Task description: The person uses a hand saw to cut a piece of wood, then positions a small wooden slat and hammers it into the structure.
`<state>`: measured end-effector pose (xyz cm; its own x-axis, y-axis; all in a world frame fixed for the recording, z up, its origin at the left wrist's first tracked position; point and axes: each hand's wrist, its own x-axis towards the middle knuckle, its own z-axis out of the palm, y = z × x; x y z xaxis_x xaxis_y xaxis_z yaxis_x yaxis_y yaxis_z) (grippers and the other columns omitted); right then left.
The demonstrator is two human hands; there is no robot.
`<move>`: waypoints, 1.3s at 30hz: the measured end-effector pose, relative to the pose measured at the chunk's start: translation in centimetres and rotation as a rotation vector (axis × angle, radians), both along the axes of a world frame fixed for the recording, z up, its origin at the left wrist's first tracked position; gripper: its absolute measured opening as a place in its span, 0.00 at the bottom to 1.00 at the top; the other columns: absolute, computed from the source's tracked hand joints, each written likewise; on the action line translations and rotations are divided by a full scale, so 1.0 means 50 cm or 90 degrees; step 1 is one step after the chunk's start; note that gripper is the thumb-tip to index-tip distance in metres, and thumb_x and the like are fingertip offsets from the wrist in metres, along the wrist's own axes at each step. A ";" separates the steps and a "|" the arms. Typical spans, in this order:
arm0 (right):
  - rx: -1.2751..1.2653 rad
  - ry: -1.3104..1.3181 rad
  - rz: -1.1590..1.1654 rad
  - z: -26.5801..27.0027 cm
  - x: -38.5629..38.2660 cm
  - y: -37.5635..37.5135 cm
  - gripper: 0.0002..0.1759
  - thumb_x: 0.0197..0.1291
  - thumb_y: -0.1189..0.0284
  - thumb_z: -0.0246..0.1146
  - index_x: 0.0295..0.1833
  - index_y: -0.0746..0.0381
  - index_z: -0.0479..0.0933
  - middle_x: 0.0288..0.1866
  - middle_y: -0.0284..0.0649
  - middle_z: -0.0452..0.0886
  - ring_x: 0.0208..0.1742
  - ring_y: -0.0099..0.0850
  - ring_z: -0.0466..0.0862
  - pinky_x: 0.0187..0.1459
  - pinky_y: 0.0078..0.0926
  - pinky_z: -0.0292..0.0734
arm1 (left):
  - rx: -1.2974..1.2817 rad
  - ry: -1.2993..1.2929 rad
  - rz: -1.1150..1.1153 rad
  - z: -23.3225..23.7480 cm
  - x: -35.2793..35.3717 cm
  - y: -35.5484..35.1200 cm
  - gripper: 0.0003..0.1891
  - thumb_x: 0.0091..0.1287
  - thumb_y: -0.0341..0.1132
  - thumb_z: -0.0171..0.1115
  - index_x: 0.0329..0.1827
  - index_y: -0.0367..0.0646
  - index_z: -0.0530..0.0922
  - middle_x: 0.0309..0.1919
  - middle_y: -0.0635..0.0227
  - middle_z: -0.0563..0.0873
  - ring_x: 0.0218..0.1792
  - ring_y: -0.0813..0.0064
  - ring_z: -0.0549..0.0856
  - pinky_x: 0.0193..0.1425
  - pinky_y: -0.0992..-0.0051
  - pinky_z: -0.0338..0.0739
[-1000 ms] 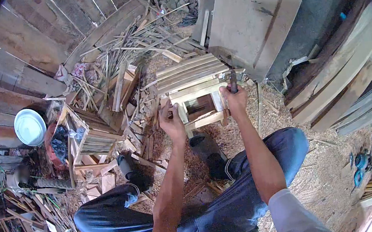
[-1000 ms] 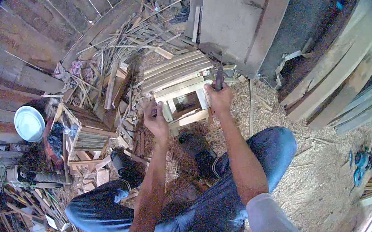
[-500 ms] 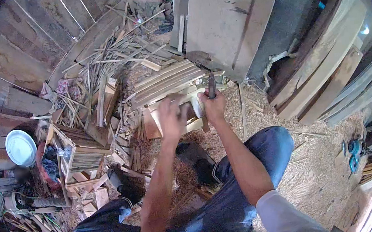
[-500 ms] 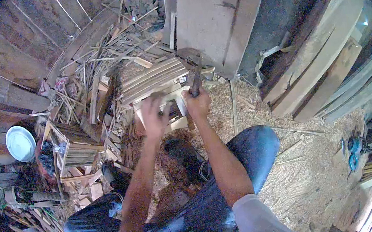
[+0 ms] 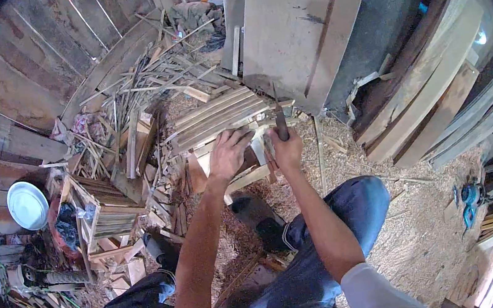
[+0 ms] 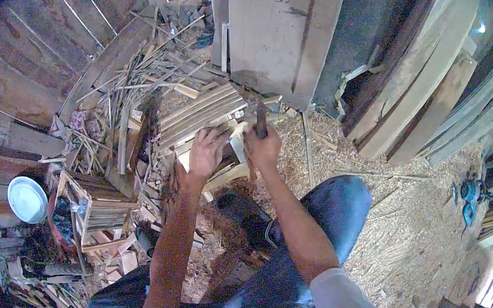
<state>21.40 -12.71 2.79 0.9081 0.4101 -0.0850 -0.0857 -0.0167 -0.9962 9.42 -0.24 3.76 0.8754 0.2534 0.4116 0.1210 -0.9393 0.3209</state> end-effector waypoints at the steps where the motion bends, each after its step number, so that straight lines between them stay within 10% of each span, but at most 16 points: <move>1: -0.043 -0.048 -0.020 -0.019 0.013 -0.001 0.13 0.54 0.70 0.73 0.38 0.65 0.77 0.23 0.34 0.78 0.23 0.24 0.76 0.28 0.31 0.74 | -0.003 0.022 -0.003 0.003 0.004 0.000 0.23 0.56 0.29 0.62 0.58 0.49 0.80 0.56 0.69 0.79 0.52 0.60 0.76 0.58 0.61 0.72; 12: -0.257 -0.197 -0.041 0.016 0.031 0.027 0.16 0.51 0.65 0.70 0.40 0.64 0.78 0.29 0.48 0.84 0.32 0.45 0.86 0.38 0.40 0.79 | 0.068 0.056 -0.006 0.006 0.003 -0.003 0.27 0.55 0.31 0.62 0.62 0.51 0.78 0.56 0.70 0.79 0.51 0.63 0.74 0.59 0.62 0.70; 19: -0.287 -0.203 -0.036 -0.006 0.038 0.036 0.16 0.49 0.68 0.73 0.40 0.65 0.79 0.32 0.44 0.86 0.32 0.36 0.86 0.38 0.35 0.79 | 0.080 0.080 -0.010 0.003 0.002 0.000 0.31 0.55 0.31 0.62 0.67 0.53 0.74 0.60 0.71 0.76 0.50 0.63 0.73 0.60 0.63 0.69; 21: -0.263 -0.244 -0.006 -0.011 0.038 0.038 0.17 0.51 0.67 0.70 0.42 0.67 0.77 0.31 0.53 0.85 0.35 0.50 0.86 0.38 0.44 0.80 | 0.071 0.088 -0.006 0.001 0.002 -0.002 0.30 0.56 0.32 0.62 0.67 0.53 0.74 0.60 0.71 0.76 0.50 0.63 0.73 0.60 0.63 0.69; 30: -0.161 -0.192 0.075 -0.024 0.045 0.042 0.14 0.51 0.74 0.71 0.43 0.67 0.79 0.34 0.42 0.86 0.35 0.28 0.85 0.39 0.29 0.79 | 0.090 0.049 -0.001 -0.015 -0.003 0.006 0.30 0.57 0.32 0.61 0.67 0.54 0.74 0.61 0.72 0.76 0.53 0.62 0.73 0.59 0.63 0.70; 39: -0.034 -0.105 0.090 -0.079 0.067 0.041 0.15 0.50 0.68 0.73 0.42 0.64 0.81 0.34 0.41 0.86 0.34 0.32 0.85 0.40 0.33 0.79 | 0.057 0.046 0.019 0.004 -0.001 -0.005 0.26 0.57 0.28 0.60 0.62 0.53 0.78 0.60 0.74 0.77 0.56 0.67 0.74 0.63 0.65 0.69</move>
<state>24.73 -10.64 -1.17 0.8450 0.5336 0.0356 0.0856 -0.0693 -0.9939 9.35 -0.50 3.95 0.8961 0.2448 0.3703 0.1688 -0.9594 0.2258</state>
